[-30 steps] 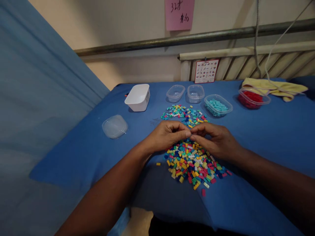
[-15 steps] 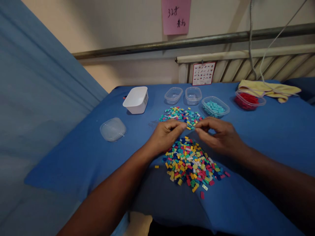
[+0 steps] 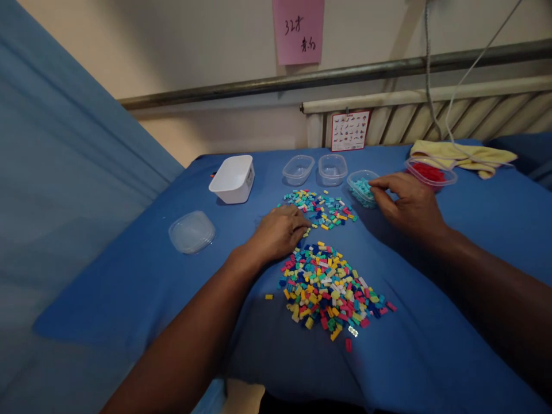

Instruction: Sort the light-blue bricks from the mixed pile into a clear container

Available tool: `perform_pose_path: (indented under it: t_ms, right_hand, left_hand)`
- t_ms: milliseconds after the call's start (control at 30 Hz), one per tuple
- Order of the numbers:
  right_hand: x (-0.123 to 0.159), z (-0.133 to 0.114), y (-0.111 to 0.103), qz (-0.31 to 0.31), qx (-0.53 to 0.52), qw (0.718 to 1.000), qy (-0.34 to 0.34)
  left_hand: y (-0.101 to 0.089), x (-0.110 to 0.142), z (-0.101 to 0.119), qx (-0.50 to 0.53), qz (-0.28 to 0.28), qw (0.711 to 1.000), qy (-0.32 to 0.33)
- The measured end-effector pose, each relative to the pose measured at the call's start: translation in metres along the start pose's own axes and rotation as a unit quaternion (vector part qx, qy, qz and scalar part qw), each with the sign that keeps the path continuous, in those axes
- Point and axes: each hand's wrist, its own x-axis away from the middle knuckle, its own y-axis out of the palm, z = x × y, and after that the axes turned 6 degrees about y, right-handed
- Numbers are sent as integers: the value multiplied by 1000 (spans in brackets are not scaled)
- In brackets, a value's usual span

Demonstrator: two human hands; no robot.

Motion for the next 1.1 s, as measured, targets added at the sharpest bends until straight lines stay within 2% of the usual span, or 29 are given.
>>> perform_pose_path:
  t_ms: [133, 267, 400, 500, 600, 667, 800, 933, 1000, 1100]
  right_hand:
    - [11, -25, 11, -82, -42, 994, -53]
    - [18, -39, 28, -157, -52, 983, -75]
    - [11, -52, 42, -216, 4, 974, -61]
    - [0, -63, 48, -280, 61, 957, -39]
    - [-9, -72, 51, -325, 116, 938, -24]
    - [-14, -77, 50, -347, 142, 927, -22]
    - [-15, -87, 48, -353, 173, 919, -29]
    - [-10, -86, 45, -337, 168, 926, -23]
    - [-7, -81, 40, -315, 125, 941, -8]
    - [0, -79, 31, -264, -11, 964, 30]
  left_hand:
    - [-4, 1, 0, 0, -1, 1000, -14]
    - [-4, 2, 1, 12, 29, 999, -32]
    - [1, 2, 2, 20, 83, 995, -49]
    - [6, 4, 1, 23, 110, 992, -64]
    - [12, 5, 0, 9, 115, 992, -57]
    - [15, 5, -1, -11, 98, 994, -36]
    - [18, 5, -2, -33, 68, 997, -5]
    - [17, 8, -4, -13, 105, 994, -5]
    - [17, 9, -3, 32, 138, 990, -12]
    - [18, 8, 4, 188, 186, 964, -39]
